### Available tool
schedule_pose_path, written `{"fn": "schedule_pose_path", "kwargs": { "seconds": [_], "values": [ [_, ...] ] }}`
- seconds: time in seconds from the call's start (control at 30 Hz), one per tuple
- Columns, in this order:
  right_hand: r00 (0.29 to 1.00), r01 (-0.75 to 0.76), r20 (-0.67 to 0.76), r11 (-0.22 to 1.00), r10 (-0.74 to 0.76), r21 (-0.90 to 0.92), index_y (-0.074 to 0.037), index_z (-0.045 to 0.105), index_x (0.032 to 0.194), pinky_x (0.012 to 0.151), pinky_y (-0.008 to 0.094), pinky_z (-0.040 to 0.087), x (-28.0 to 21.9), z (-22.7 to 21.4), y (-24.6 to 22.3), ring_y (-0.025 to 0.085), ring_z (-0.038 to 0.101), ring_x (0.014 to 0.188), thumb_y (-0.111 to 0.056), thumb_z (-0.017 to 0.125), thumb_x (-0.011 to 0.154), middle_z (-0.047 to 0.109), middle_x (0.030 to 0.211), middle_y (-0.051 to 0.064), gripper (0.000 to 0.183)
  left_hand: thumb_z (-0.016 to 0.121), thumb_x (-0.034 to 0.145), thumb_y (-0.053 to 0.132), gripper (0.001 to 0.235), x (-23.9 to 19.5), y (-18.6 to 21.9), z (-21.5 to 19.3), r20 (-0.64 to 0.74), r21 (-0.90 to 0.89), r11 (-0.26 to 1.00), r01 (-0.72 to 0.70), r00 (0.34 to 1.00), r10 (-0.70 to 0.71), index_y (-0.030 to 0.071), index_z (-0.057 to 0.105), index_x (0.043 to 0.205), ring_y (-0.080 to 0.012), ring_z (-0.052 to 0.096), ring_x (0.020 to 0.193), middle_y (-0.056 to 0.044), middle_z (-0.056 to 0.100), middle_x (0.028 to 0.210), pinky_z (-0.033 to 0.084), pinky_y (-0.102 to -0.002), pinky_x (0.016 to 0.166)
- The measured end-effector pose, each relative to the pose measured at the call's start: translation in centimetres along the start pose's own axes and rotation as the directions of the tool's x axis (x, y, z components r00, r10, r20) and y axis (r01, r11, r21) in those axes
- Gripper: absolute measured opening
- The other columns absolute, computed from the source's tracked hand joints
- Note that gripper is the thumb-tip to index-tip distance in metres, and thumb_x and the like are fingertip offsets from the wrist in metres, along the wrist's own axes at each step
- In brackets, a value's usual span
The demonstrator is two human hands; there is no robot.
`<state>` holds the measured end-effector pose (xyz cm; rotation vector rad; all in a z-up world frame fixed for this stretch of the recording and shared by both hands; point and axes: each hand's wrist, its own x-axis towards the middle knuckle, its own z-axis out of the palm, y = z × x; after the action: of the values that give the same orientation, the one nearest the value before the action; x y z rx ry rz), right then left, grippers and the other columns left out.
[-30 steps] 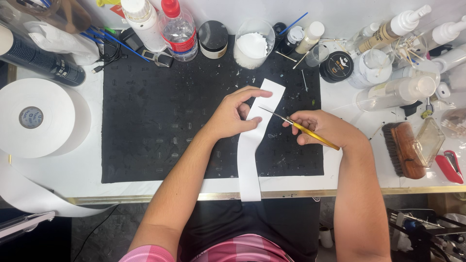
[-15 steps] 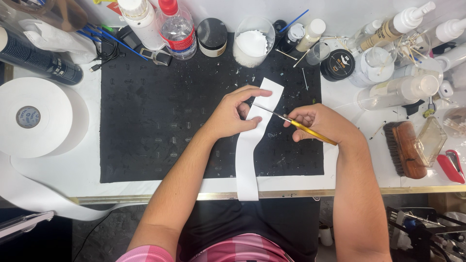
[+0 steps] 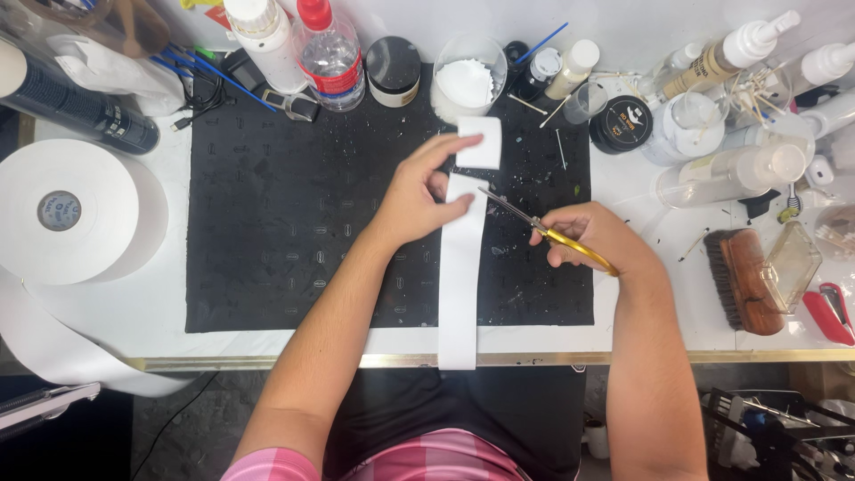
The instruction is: The person cuts a long white paper strip into small rectangular pieces using gold-handled scissors. The person repeatedly cuts the strip and places the cut pieces into a clear plastic container on the workbench.
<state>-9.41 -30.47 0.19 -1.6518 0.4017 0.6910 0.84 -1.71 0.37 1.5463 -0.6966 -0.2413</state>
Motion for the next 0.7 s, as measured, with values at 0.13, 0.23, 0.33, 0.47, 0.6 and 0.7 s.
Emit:
{"fn": "schedule_pose_path", "kwargs": {
  "seconds": [0.13, 0.23, 0.33, 0.47, 0.6, 0.7],
  "values": [
    [0.965, 0.247, 0.097, 0.968, -0.243, -0.039, 0.0, 0.074, 0.103, 0.047, 0.019, 0.037, 0.2, -0.7, 3.1, 0.004, 0.051, 0.053, -0.018, 0.085, 0.073, 0.061, 0.063, -0.002, 0.037, 0.079, 0.076, 0.004, 0.071, 2.4, -0.4, -0.8, -0.111, 0.267, 0.963, -0.039, 0.991, 0.071, 0.014, 0.059, 0.143, -0.0148, 0.06, 0.072, -0.008, 0.062, 0.137, 0.052, -0.026, 0.069],
    [0.926, 0.337, 0.151, 0.938, -0.345, 0.08, 0.001, 0.073, 0.106, 0.049, 0.018, 0.036, 0.4, -0.9, 4.1, 0.004, 0.053, 0.056, -0.017, 0.09, 0.07, 0.058, 0.066, -0.004, 0.043, 0.08, 0.076, 0.005, 0.071, 5.0, -1.0, -1.1, -0.099, 0.386, 0.918, -0.096, 0.985, 0.144, 0.012, 0.06, 0.144, -0.0264, 0.067, 0.1, -0.009, 0.061, 0.139, 0.056, -0.032, 0.085],
    [0.934, 0.31, 0.153, 0.945, -0.324, 0.106, 0.0, 0.073, 0.105, 0.048, 0.018, 0.035, 0.3, -1.1, 4.2, 0.003, 0.052, 0.054, -0.032, 0.088, 0.07, 0.061, 0.064, -0.003, 0.05, 0.082, 0.068, 0.007, 0.072, 7.4, -1.7, -0.9, -0.066, 0.551, 0.831, -0.078, 0.989, 0.136, 0.011, 0.063, 0.137, -0.0344, 0.065, 0.116, -0.013, 0.059, 0.14, 0.054, -0.038, 0.095],
    [0.947, 0.294, 0.119, 0.954, -0.299, 0.055, 0.0, 0.073, 0.103, 0.047, 0.018, 0.035, 0.1, -1.1, 4.2, 0.002, 0.051, 0.054, -0.031, 0.092, 0.068, 0.059, 0.063, -0.005, 0.051, 0.083, 0.062, 0.009, 0.07, 9.0, -2.0, -0.3, 0.007, 0.72, 0.684, 0.116, 0.985, -0.175, 0.011, 0.065, 0.13, -0.0317, 0.066, 0.117, -0.007, 0.064, 0.134, 0.051, -0.043, 0.099],
    [0.941, 0.311, 0.115, 0.947, -0.318, 0.076, 0.001, 0.074, 0.106, 0.048, 0.018, 0.036, -0.1, -0.9, 3.9, 0.003, 0.053, 0.056, -0.018, 0.09, 0.069, 0.06, 0.065, -0.004, 0.044, 0.079, 0.066, 0.004, 0.072, 9.0, -0.7, 0.2, -0.002, 0.795, 0.59, 0.14, 0.974, -0.228, 0.019, 0.063, 0.135, -0.0365, 0.068, 0.108, -0.01, 0.054, 0.144, 0.055, -0.043, 0.092],
    [0.947, 0.317, 0.043, 0.948, -0.317, 0.016, 0.001, 0.074, 0.108, 0.051, 0.02, 0.043, -0.6, -0.5, 3.6, 0.005, 0.057, 0.061, -0.007, 0.087, 0.068, 0.063, 0.071, -0.002, 0.044, 0.081, 0.063, 0.002, 0.082, 8.1, 0.8, 0.3, -0.028, 0.789, 0.6, 0.131, 0.984, -0.178, 0.02, 0.056, 0.139, -0.0422, 0.066, 0.101, -0.016, 0.044, 0.149, 0.055, -0.046, 0.087]
  ]
}}
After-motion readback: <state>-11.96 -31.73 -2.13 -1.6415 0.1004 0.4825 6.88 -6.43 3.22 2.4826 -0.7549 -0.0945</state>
